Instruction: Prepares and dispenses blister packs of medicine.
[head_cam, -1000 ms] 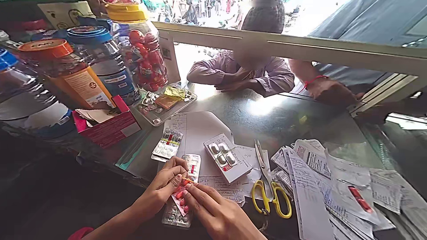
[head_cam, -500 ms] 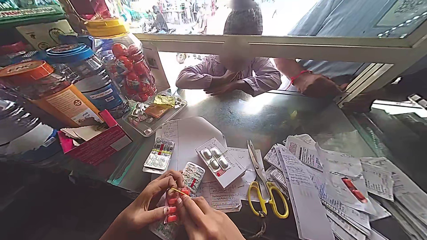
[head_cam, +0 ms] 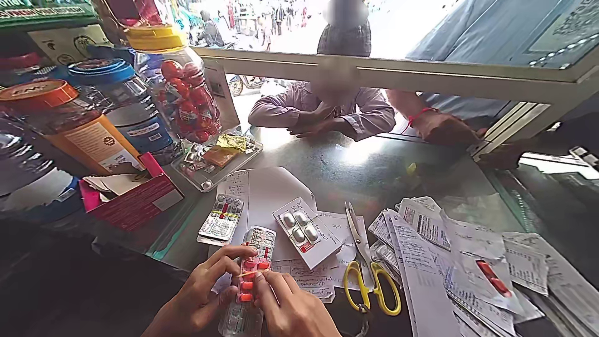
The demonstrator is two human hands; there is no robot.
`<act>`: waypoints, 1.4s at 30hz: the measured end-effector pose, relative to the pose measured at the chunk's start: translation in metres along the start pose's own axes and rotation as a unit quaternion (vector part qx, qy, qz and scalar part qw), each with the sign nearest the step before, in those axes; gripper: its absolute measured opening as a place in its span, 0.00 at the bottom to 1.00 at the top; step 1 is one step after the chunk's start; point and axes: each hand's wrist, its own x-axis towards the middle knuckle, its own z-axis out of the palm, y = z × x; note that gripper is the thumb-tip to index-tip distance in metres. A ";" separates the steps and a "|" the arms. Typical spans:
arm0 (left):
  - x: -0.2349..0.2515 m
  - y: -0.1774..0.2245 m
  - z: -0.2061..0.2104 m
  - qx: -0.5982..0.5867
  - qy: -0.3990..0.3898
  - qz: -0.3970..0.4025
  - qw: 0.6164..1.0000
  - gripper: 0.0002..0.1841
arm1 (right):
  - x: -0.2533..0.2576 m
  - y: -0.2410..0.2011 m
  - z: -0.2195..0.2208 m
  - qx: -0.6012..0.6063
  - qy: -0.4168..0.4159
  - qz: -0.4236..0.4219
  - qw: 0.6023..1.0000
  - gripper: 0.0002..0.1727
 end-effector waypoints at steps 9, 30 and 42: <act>0.011 0.020 0.015 -0.002 0.093 0.028 0.995 0.10 | -0.004 0.021 0.033 0.006 0.058 0.051 0.997 0.13; 0.017 0.089 0.022 0.340 0.223 -0.231 0.884 0.29 | -0.011 0.023 0.000 0.160 0.002 0.026 0.987 0.21; -0.001 0.011 -0.052 0.484 0.235 -0.371 0.757 0.28 | -0.026 0.047 -0.019 0.009 -0.028 0.069 0.997 0.19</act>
